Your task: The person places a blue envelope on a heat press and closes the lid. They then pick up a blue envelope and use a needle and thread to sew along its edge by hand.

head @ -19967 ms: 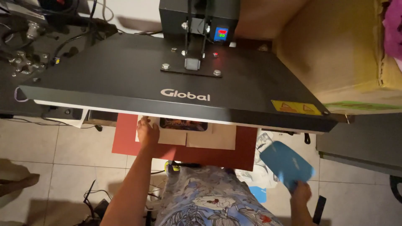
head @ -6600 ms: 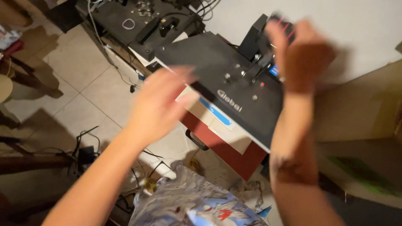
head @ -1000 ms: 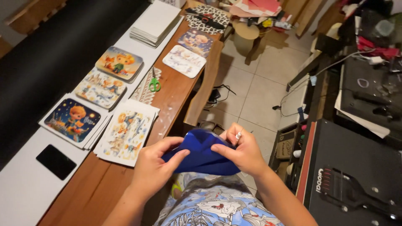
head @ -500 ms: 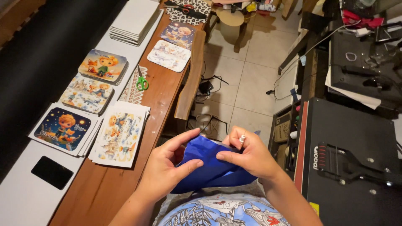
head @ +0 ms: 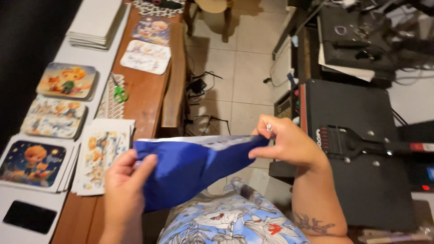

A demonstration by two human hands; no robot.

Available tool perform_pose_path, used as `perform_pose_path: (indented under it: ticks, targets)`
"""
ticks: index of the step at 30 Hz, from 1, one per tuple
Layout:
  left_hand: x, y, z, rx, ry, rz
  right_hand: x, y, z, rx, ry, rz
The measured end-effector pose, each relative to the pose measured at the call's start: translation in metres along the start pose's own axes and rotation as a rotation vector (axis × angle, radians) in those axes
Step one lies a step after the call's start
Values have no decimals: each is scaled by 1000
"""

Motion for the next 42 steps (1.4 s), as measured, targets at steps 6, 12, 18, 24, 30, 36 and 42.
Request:
perform_pose_path:
  ticks: [6,12,18,24,30,36,42]
  targets:
    - [-26,-19,-15,251,-98,-27,11,-6,5,-511,-83,285]
    - [-39,-13,-28,268,-207,-1,22,-6,4,-746,-91,419]
    - [-30,-4,-29,391,-96,87,35,-45,34,-6,-42,798]
    - [17,43,26,185,40,30,36,-1,-36,-307,-256,817]
    - [38,62,46,-15,125,13,23,52,-92,222,-613,574]
    - [44,71,39,26,115,-45,17,58,-132,316,-735,610]
    - [49,75,39,25,123,-83,19,59,-135,346,-713,646]
Point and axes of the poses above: each hand's wrist, its own x-axis away from the middle knuckle, its own y-axis out of the palm, z = x × y, the point moved 9 cm from there along -x, towards the middle knuckle, and after that the axes turned 12 degrees about -y, right-handed, at the moved point
